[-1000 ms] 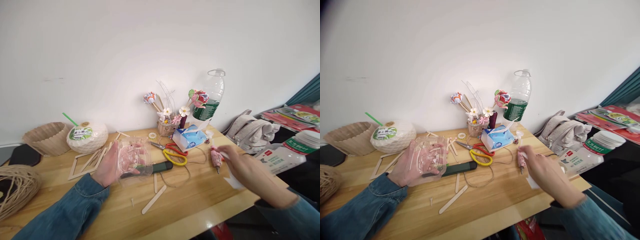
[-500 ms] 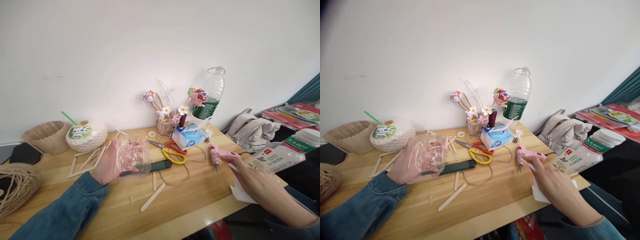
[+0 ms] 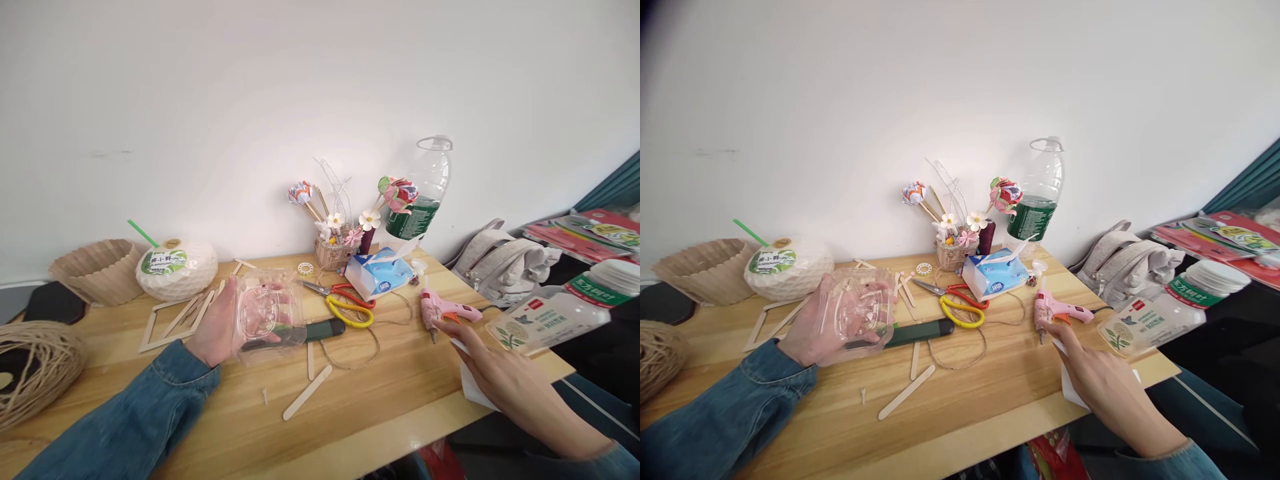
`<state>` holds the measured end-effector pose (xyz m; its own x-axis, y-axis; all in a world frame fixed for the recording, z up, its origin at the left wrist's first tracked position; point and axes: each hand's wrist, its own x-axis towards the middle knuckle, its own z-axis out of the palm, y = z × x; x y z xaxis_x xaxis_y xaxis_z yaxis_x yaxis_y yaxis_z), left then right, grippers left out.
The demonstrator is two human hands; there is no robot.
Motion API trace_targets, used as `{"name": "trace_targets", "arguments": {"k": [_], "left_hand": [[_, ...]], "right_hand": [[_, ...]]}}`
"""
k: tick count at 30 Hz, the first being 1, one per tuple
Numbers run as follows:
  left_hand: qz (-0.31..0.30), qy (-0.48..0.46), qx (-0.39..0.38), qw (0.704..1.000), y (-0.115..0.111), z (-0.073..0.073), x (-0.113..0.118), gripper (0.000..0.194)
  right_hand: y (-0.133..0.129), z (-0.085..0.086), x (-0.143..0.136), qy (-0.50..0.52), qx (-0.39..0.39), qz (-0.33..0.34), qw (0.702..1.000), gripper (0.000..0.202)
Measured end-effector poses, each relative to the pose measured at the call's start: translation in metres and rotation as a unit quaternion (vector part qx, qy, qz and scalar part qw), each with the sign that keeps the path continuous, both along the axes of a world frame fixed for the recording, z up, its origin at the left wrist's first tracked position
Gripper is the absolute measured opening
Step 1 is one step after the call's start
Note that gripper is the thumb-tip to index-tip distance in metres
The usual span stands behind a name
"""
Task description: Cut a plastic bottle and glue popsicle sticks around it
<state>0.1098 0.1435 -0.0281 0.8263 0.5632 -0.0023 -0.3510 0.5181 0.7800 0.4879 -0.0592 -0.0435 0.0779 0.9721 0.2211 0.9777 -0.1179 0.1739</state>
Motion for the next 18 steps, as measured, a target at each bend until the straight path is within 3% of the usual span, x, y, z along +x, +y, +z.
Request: {"name": "trace_targets", "arguments": {"k": [5, 10, 13, 16, 18], "left_hand": [[0.000, -0.001, -0.006, 1.000, -0.002, 0.001, 0.000, 0.064], [0.003, -0.005, -0.026, 1.000, -0.001, -0.002, 0.000, 0.063], [0.003, -0.007, -0.033, 0.999, -0.001, -0.003, 0.000, 0.064], [-0.003, -0.021, -0.034, 0.999, -0.001, -0.002, 0.001, 0.063], [-0.008, -0.034, -0.035, 0.999, -0.001, -0.002, 0.001, 0.063]], "right_hand": [[0.007, 0.016, -0.005, -0.011, -0.039, -0.061, 0.997, 0.043], [0.019, 0.060, -0.023, 0.040, 0.105, -0.126, 0.986, 0.038], [0.046, 0.084, -0.038, 0.073, 0.127, -0.095, 0.985, 0.035], [0.086, 0.093, -0.045, 0.112, 0.090, -0.036, 0.989, 0.043], [0.111, 0.096, -0.045, 0.166, 0.090, 0.006, 0.982, 0.034]]}}
